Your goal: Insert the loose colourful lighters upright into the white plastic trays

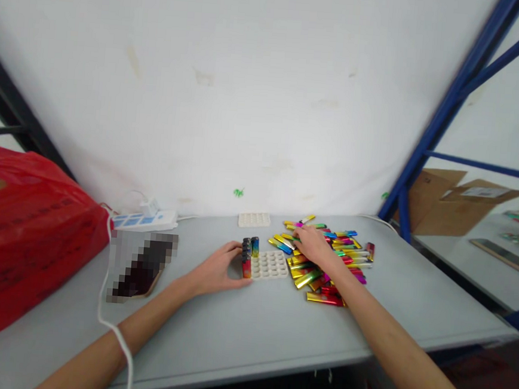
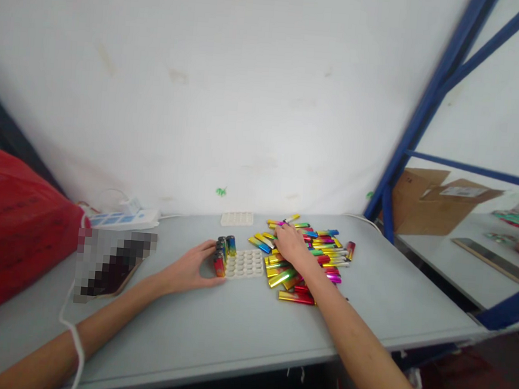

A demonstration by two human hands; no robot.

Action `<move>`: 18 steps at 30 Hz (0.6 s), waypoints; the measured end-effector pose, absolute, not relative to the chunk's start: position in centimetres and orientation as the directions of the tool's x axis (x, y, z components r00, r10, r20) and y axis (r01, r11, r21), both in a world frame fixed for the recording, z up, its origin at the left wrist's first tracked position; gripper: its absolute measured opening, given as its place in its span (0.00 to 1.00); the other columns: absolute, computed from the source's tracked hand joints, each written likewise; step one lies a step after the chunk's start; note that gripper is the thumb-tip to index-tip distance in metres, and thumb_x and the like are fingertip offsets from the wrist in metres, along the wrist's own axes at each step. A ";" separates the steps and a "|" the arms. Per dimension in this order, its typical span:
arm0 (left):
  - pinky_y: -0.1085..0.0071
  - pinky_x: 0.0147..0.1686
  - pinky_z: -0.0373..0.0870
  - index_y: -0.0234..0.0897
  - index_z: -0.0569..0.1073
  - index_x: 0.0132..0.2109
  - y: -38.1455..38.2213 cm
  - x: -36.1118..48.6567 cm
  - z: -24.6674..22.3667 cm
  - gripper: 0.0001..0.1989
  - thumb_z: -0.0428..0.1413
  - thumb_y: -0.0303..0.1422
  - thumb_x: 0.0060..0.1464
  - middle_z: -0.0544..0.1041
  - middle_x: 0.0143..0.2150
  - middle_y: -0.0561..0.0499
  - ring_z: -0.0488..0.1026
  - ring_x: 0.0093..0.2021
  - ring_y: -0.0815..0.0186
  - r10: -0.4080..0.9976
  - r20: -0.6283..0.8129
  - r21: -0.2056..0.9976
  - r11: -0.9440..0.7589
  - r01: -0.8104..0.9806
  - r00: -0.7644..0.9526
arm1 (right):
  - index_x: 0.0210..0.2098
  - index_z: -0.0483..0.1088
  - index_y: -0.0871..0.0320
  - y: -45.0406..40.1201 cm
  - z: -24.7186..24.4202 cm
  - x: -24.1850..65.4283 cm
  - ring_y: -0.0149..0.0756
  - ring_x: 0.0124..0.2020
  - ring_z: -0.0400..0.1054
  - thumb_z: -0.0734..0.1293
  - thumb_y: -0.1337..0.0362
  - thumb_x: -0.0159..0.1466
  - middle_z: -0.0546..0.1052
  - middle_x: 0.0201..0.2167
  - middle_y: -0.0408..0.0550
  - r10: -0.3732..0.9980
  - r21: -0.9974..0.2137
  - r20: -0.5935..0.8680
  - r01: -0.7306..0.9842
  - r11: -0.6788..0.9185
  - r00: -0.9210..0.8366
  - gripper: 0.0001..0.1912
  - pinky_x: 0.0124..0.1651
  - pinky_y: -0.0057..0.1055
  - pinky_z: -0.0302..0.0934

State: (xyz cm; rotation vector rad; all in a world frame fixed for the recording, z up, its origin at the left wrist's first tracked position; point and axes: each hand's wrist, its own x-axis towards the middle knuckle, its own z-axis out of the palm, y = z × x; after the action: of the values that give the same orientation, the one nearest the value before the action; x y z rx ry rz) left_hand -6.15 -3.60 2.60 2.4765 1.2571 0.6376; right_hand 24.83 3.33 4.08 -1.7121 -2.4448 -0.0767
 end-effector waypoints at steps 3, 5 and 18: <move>0.46 0.69 0.70 0.42 0.76 0.60 -3.6 -6.2 2.5 0.32 0.69 0.50 0.51 0.75 0.64 0.39 0.73 0.65 0.42 0.812 0.267 0.461 -0.581 0.671 0.519 | 0.52 0.77 0.61 2.8 4.5 24.6 0.51 0.58 0.73 0.60 0.64 0.77 0.80 0.55 0.62 0.895 -0.077 0.263 0.917 0.392 -0.361 0.15 0.60 0.41 0.61; 0.47 0.69 0.70 0.42 0.76 0.61 -3.6 -6.2 2.5 0.33 0.69 0.49 0.51 0.75 0.64 0.39 0.73 0.65 0.43 0.810 0.266 0.465 -0.583 0.666 0.523 | 0.54 0.74 0.62 2.3 5.0 24.4 0.47 0.52 0.76 0.56 0.64 0.78 0.82 0.49 0.61 0.867 -0.186 0.361 0.885 0.428 -0.343 0.17 0.56 0.38 0.63; 0.50 0.69 0.70 0.39 0.75 0.61 -3.5 -6.3 2.2 0.34 0.69 0.50 0.53 0.75 0.64 0.39 0.73 0.65 0.45 0.797 0.277 0.450 -0.601 0.660 0.537 | 0.27 0.66 0.55 0.8 5.9 21.4 0.32 0.26 0.58 0.69 0.35 0.63 0.65 0.22 0.39 0.901 -0.885 0.405 0.181 0.430 -0.157 0.29 0.30 0.29 0.54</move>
State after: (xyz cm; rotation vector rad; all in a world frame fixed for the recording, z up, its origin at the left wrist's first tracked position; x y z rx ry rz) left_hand -6.33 -3.52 2.16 2.4868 1.2128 0.6676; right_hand 21.38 0.76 5.86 -0.9655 -1.6229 0.8491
